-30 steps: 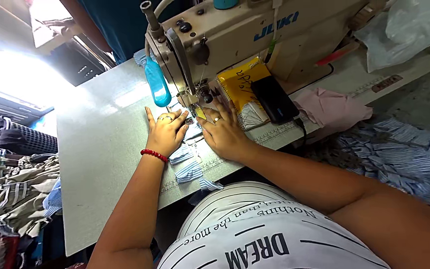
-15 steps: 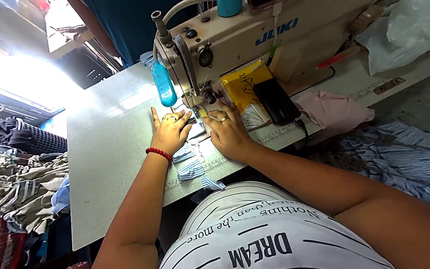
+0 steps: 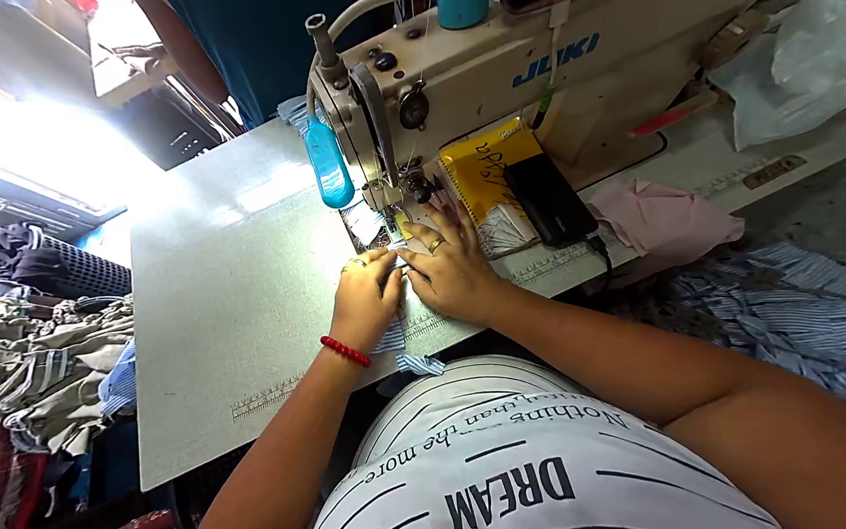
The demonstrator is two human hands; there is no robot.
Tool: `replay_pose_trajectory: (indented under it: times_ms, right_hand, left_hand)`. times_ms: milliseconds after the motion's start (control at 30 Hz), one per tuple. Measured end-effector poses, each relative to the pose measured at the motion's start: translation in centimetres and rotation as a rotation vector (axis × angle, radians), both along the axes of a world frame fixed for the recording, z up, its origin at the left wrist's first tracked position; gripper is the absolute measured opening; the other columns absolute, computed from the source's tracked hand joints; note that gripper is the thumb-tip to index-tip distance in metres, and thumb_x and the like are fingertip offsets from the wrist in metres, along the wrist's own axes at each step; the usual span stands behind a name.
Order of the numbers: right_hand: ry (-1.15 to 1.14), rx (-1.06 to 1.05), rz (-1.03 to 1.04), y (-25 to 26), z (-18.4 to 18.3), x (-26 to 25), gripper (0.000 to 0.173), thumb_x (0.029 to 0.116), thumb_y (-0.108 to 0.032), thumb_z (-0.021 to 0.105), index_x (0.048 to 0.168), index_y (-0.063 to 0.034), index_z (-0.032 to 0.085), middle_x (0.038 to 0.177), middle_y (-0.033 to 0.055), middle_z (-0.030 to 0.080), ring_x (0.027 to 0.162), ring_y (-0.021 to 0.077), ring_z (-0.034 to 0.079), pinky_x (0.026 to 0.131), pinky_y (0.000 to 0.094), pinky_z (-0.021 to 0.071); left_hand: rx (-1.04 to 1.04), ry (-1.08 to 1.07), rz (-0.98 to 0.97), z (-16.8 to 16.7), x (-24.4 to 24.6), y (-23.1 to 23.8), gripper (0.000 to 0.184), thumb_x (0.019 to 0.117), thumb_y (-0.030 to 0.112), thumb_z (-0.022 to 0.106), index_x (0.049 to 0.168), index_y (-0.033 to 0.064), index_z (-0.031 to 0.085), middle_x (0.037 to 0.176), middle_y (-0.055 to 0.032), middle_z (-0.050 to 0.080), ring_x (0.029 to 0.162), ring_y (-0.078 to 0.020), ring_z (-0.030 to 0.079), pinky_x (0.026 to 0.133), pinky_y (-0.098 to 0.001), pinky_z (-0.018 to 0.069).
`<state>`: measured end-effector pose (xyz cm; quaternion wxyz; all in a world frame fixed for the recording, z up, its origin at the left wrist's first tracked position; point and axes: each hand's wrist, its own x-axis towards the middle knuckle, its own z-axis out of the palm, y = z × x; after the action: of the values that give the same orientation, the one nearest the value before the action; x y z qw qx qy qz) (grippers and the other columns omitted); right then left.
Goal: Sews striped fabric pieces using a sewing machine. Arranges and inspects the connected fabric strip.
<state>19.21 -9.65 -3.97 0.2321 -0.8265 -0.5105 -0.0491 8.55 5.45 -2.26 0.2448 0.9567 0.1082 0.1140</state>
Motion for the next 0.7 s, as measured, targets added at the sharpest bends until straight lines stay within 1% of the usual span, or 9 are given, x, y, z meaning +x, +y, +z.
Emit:
replay_pose_trajectory:
  times_ms: [33,100,200,300,367,433,533,600,700]
  right_hand:
    - [-0.002,-0.008,-0.002,0.0,0.0,0.0,0.042,0.1007,-0.033,0.045,0.126,-0.0196,0.075,0.154,0.0084,0.053,0.155,0.0386,0.026,0.122,0.0721,0.0059]
    - [-0.017,-0.017,0.0,-0.1,0.0,0.0,0.042,0.1002,-0.034,0.045,0.127,-0.0192,0.075,0.154,0.0089,0.053,0.155,0.0386,0.026,0.121,0.0721,0.0053]
    - [-0.077,-0.008,0.018,-0.2,-0.1,-0.2,0.042,0.0997,-0.034,0.046,0.126,-0.0179,0.075,0.151,0.011,0.056,0.154,0.0399,0.028,0.12,0.0739,0.0068]
    - [-0.081,-0.038,0.011,-0.2,0.1,-0.3,0.043,0.0991,-0.034,0.048,0.129,-0.0167,0.073,0.151,0.0109,0.056,0.154,0.0396,0.028,0.119,0.0751,0.0068]
    - [-0.032,-0.095,-0.022,0.0,0.4,-0.3,0.045,0.0996,-0.036,0.048,0.135,-0.0188,0.07,0.154,0.011,0.053,0.155,0.0399,0.025,0.119,0.075,0.0059]
    - [0.003,-0.131,-0.049,0.4,0.6,-0.3,0.047,0.1006,-0.038,0.047,0.139,-0.0199,0.067,0.157,0.012,0.049,0.155,0.041,0.023,0.118,0.0765,0.0042]
    - [0.005,-0.142,-0.072,0.8,0.6,-0.1,0.049,0.1022,-0.04,0.044,0.142,-0.0201,0.064,0.159,0.0134,0.046,0.156,0.0422,0.02,0.117,0.0774,0.0017]
    - [0.021,-0.159,-0.081,0.9,0.7,0.0,0.049,0.1031,-0.041,0.043,0.144,-0.0217,0.062,0.161,0.0125,0.043,0.157,0.0415,0.018,0.117,0.0771,-0.0003]
    - [0.038,-0.166,-0.089,0.9,0.7,0.2,0.05,0.103,-0.041,0.042,0.146,-0.0232,0.061,0.163,0.0117,0.041,0.157,0.0414,0.017,0.117,0.0775,-0.0016]
  left_hand:
    - [0.066,-0.007,-0.04,-0.6,-0.4,-0.1,0.036,0.1042,0.023,0.054,0.131,0.004,0.069,0.136,-0.0142,0.066,0.13,-0.0301,0.06,0.113,-0.052,0.042]
    - [0.172,-0.016,-0.101,-1.5,-0.9,0.3,0.043,0.1059,0.029,0.047,0.138,0.0049,0.064,0.142,-0.0141,0.063,0.135,-0.0298,0.057,0.119,-0.059,0.0316]
    - [0.267,0.003,-0.13,-1.5,-1.2,0.7,0.051,0.1071,0.039,0.041,0.141,0.0086,0.063,0.144,-0.0123,0.061,0.139,-0.029,0.054,0.121,-0.0674,0.0195]
    - [0.302,0.034,-0.125,-1.3,-1.0,1.0,0.054,0.107,0.044,0.038,0.144,0.0114,0.061,0.147,-0.01,0.059,0.141,-0.0283,0.052,0.12,-0.0727,0.0118]
    - [0.303,0.054,-0.111,-1.3,-0.6,1.3,0.055,0.1069,0.045,0.038,0.145,0.0126,0.061,0.149,-0.0089,0.058,0.141,-0.0281,0.052,0.118,-0.0745,0.0102]
    - [0.305,0.044,-0.108,-1.4,-0.1,1.7,0.054,0.1073,0.044,0.037,0.143,0.0115,0.061,0.147,-0.0095,0.059,0.14,-0.029,0.053,0.118,-0.0751,0.0101]
    - [0.28,0.036,-0.103,-1.4,0.6,2.2,0.053,0.108,0.043,0.036,0.143,0.0128,0.062,0.147,-0.0084,0.06,0.14,-0.0285,0.053,0.119,-0.0743,0.0089]
    - [0.271,0.039,-0.097,-1.3,0.8,2.3,0.052,0.1078,0.042,0.037,0.142,0.0132,0.063,0.146,-0.0079,0.06,0.14,-0.0282,0.053,0.119,-0.0742,0.0082]
    - [0.269,0.042,-0.093,-1.4,0.8,2.3,0.052,0.1075,0.043,0.038,0.142,0.014,0.063,0.146,-0.0071,0.06,0.14,-0.028,0.053,0.118,-0.0749,0.007]
